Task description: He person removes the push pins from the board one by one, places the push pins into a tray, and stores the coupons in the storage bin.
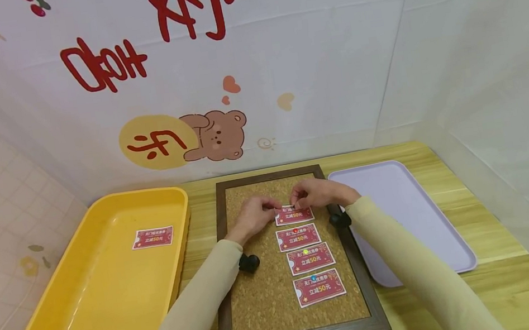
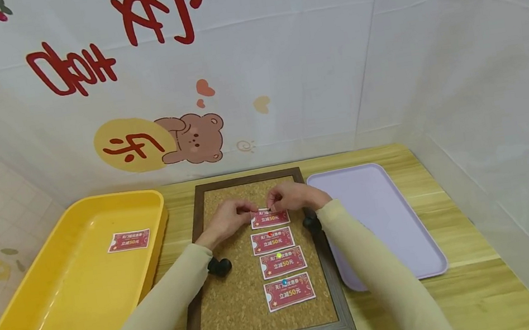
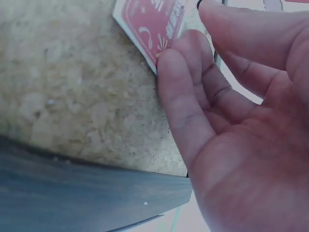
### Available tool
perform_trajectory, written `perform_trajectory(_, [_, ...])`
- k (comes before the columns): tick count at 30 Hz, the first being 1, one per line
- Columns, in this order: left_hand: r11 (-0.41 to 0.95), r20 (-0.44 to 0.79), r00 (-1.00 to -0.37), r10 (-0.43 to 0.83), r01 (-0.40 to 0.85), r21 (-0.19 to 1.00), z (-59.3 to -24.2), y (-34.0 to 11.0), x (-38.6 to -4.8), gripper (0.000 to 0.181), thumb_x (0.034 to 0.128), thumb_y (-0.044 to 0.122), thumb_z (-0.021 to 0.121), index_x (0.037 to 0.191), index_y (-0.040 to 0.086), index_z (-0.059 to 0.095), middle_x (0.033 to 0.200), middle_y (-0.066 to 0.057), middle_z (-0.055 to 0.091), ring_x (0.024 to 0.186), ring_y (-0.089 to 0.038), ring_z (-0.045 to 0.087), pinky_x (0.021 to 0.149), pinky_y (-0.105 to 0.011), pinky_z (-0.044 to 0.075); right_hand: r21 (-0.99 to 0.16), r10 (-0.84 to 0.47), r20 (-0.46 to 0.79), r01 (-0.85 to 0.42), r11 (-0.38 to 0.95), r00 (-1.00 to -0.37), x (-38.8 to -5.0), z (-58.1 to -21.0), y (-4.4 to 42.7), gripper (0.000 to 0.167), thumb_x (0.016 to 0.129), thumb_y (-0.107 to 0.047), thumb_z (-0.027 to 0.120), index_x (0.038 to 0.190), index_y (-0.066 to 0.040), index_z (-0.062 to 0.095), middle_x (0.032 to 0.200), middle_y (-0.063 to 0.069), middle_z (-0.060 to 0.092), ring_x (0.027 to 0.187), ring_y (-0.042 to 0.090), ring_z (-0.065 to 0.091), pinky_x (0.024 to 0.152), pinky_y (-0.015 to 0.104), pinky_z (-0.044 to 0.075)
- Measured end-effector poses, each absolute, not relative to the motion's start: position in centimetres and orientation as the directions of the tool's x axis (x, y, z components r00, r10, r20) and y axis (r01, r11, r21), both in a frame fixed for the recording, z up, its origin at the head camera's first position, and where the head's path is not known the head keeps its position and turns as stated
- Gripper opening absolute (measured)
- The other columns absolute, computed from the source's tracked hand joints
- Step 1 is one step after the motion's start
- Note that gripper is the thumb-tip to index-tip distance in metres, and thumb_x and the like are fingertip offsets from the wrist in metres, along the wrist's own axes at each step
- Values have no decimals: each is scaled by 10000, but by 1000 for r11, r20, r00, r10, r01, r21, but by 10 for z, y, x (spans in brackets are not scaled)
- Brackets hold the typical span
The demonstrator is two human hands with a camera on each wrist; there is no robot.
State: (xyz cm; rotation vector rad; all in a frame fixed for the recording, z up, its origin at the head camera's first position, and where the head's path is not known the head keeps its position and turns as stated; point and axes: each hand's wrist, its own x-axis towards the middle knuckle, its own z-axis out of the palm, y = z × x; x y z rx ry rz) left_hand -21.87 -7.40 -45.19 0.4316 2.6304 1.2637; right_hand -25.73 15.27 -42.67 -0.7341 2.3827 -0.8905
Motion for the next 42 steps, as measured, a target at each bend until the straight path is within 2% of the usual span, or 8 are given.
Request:
perform_trajectory(6, [588,-17,-952,305,174,790,-448,-71,-214,108,979,68,692,1030,64,788,1005,-61,734,913,-190,653,851,-381,523,-691,-585,-178,-323,647,-791,-250,-422,154,116,987,-35,598,1044,-18,697,932,58,672,745,150,540,677,309,453])
perform_trajectory(9, [565,3,-956,293,176,806,-444,-71,-211,154,976,44,683,1109,26,758,1005,-94,734,913,-213,681,835,-384,544,-699,-579,-116,-347,625,-807,-245,-420,155,120,987,-35,607,1048,-13,708,940,70,690,778,146,559,716,315,466])
perform_trajectory(14, [508,7,-962,272,150,848,-435,-72,-205,270,974,29,668,1240,-18,689,1045,-133,722,952,-254,706,828,-397,570,-745,-566,-39,-354,566,-823,-235,-415,160,115,1015,-56,613,1051,-1,706,914,80,691,736,156,552,661,318,456])
perform_trajectory(17, [487,5,-967,254,132,863,-429,-75,-201,245,971,43,672,1206,-19,701,1040,-121,714,943,-247,696,823,-393,567,-765,-557,-8,-353,538,-831,-229,-410,161,114,1033,-77,610,1057,-12,700,917,68,685,738,167,559,657,327,459])
perform_trajectory(25, [492,51,-970,236,165,855,-412,-80,-191,114,964,116,707,1054,64,755,1007,-61,738,906,-203,699,794,-376,562,-772,-538,68,-386,505,-840,-215,-403,162,89,1045,-119,622,1050,-95,707,939,26,699,814,199,624,762,367,506])
perform_trajectory(32, [436,96,-965,243,197,878,-402,-86,-186,94,983,114,699,1044,91,766,995,-34,729,859,-183,686,753,-351,550,-784,-527,115,-403,473,-842,-204,-393,165,84,1040,-131,638,1053,-69,694,957,42,710,840,180,635,784,360,514])
perform_trajectory(38, [448,105,-969,225,198,872,-390,-89,-179,106,984,163,710,1056,111,767,967,-8,729,828,-153,694,728,-351,542,-800,-484,124,-375,468,-867,-196,-382,169,97,1034,-159,655,1057,-73,692,1024,59,708,914,219,657,824,370,529])
perform_trajectory(42, [464,105,-971,216,196,864,-384,-92,-176,148,983,187,723,1093,97,764,965,-7,731,827,-152,701,727,-345,545,-798,-464,140,-377,471,-875,-190,-375,172,85,1031,-140,655,1067,-74,696,1011,57,700,893,230,640,773,335,520])
